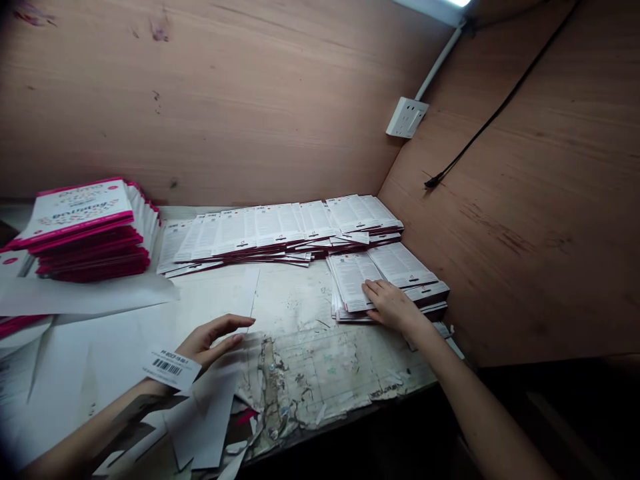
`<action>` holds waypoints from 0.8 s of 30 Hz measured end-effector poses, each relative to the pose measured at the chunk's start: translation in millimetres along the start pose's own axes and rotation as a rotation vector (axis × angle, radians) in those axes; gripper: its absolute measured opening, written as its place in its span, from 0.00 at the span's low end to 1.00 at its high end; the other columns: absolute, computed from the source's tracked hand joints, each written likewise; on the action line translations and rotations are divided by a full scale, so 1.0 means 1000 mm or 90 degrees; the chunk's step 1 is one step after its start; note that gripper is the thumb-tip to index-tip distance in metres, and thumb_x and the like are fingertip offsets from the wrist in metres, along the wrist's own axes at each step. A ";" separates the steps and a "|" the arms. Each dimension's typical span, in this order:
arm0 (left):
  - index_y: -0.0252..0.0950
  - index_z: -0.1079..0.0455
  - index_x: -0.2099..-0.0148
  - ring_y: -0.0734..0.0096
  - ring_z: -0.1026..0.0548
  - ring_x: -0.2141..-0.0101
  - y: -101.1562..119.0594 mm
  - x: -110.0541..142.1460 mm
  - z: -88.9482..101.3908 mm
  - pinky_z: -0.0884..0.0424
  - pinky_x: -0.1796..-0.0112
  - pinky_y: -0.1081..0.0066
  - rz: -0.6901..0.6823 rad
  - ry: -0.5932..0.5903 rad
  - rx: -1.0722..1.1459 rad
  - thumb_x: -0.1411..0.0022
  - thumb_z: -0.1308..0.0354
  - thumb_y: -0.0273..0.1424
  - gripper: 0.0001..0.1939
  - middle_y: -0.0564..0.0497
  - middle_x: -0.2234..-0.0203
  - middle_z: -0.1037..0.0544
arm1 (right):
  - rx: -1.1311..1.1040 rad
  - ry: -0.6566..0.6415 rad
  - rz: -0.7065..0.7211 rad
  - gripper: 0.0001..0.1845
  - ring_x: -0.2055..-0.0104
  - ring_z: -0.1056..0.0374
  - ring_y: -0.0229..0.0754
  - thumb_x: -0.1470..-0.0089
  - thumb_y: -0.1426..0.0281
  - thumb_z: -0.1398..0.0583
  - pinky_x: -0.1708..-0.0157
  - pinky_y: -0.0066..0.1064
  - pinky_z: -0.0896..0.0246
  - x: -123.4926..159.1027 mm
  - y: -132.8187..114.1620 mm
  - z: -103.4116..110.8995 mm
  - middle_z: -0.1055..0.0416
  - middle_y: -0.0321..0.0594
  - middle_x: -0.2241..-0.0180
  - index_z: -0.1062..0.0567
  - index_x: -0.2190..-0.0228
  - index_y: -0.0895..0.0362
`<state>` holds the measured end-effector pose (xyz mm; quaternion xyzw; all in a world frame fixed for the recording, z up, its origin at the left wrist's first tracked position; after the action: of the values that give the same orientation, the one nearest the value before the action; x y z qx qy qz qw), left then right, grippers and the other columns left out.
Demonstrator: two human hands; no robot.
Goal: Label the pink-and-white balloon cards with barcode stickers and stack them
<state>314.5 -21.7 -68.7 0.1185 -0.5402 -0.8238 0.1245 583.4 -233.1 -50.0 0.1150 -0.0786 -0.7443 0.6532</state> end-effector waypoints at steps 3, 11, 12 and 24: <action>0.38 0.28 0.50 0.58 0.24 0.51 -0.002 0.001 -0.001 0.27 0.49 0.60 0.021 -0.011 0.010 0.36 0.45 0.42 0.18 0.45 0.54 0.22 | 0.041 -0.017 0.015 0.29 0.50 0.33 0.56 0.52 0.75 0.42 0.55 0.44 0.34 -0.005 -0.007 -0.004 0.32 0.59 0.46 0.32 0.46 0.68; 0.36 0.27 0.51 0.60 0.23 0.54 -0.014 0.000 -0.007 0.26 0.51 0.60 0.059 0.011 0.071 0.38 0.44 0.42 0.18 0.44 0.55 0.21 | 0.026 0.042 0.021 0.27 0.47 0.33 0.54 0.48 0.78 0.46 0.52 0.41 0.33 -0.002 0.003 0.003 0.31 0.54 0.45 0.31 0.45 0.66; 0.36 0.27 0.52 0.60 0.23 0.54 -0.013 -0.001 -0.009 0.26 0.51 0.60 0.055 0.011 0.078 0.38 0.44 0.42 0.18 0.44 0.55 0.21 | 0.017 0.049 0.017 0.27 0.47 0.33 0.53 0.47 0.78 0.47 0.52 0.41 0.32 -0.004 0.007 0.006 0.31 0.53 0.45 0.31 0.45 0.65; 0.42 0.58 0.30 0.46 0.46 0.35 0.016 -0.007 -0.010 0.48 0.38 0.45 -0.037 0.096 0.087 0.47 0.32 0.42 0.51 0.37 0.33 0.50 | -0.283 0.519 -0.230 0.10 0.65 0.24 0.47 0.43 0.68 0.40 0.60 0.38 0.27 0.073 -0.024 0.110 0.20 0.44 0.65 0.22 0.60 0.56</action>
<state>325.6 -34.2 -57.7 0.2037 -0.5806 -0.7771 0.1325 521.3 -305.8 44.3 0.2665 0.3651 -0.7387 0.5000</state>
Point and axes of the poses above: each hand's wrist, its own x-axis away from the middle knuckle, its own z-axis out of the back of the hand, y = z × x, the point moved 10 cm from there along -x, towards the middle knuckle
